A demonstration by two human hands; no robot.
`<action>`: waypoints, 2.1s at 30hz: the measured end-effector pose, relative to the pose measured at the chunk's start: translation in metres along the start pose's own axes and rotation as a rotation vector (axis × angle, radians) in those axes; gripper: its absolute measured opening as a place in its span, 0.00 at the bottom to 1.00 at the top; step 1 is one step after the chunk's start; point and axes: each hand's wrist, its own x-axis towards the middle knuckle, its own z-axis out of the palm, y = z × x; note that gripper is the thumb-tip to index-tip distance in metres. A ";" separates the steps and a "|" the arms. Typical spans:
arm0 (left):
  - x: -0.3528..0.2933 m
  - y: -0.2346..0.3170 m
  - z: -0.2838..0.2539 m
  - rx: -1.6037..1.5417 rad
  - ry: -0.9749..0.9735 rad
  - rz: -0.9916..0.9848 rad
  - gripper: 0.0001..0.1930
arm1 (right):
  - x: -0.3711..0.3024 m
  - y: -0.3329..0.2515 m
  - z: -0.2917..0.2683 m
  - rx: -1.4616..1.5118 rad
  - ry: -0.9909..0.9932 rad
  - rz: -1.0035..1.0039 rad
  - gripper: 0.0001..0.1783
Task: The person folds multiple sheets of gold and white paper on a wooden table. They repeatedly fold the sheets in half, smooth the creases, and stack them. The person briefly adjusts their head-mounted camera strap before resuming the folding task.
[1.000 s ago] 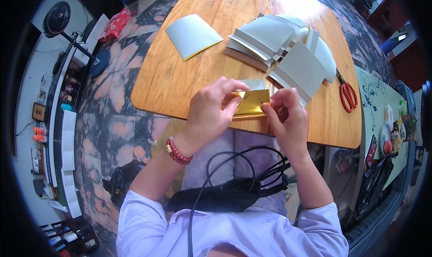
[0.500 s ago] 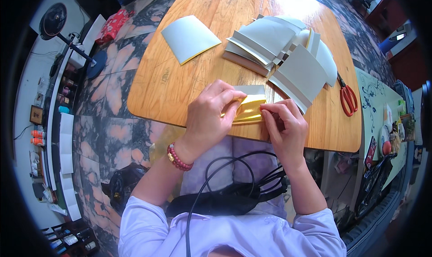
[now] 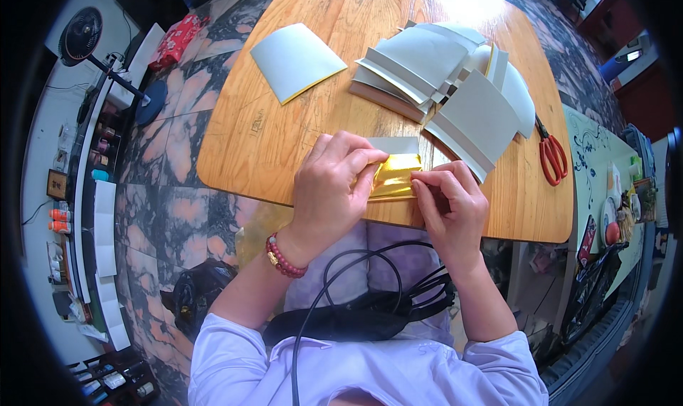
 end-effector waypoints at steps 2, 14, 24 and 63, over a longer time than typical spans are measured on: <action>0.000 0.001 0.000 0.002 -0.002 -0.006 0.12 | 0.000 0.000 0.000 -0.002 0.000 -0.005 0.06; -0.029 0.033 0.000 0.346 -0.154 0.063 0.25 | 0.001 -0.001 0.001 -0.029 -0.024 -0.032 0.05; -0.059 0.035 0.008 0.311 -0.209 0.049 0.47 | -0.001 -0.001 0.002 -0.038 -0.030 -0.005 0.06; -0.078 0.015 -0.011 0.454 -0.174 0.138 0.32 | -0.039 -0.012 0.001 -0.440 -0.386 -0.370 0.38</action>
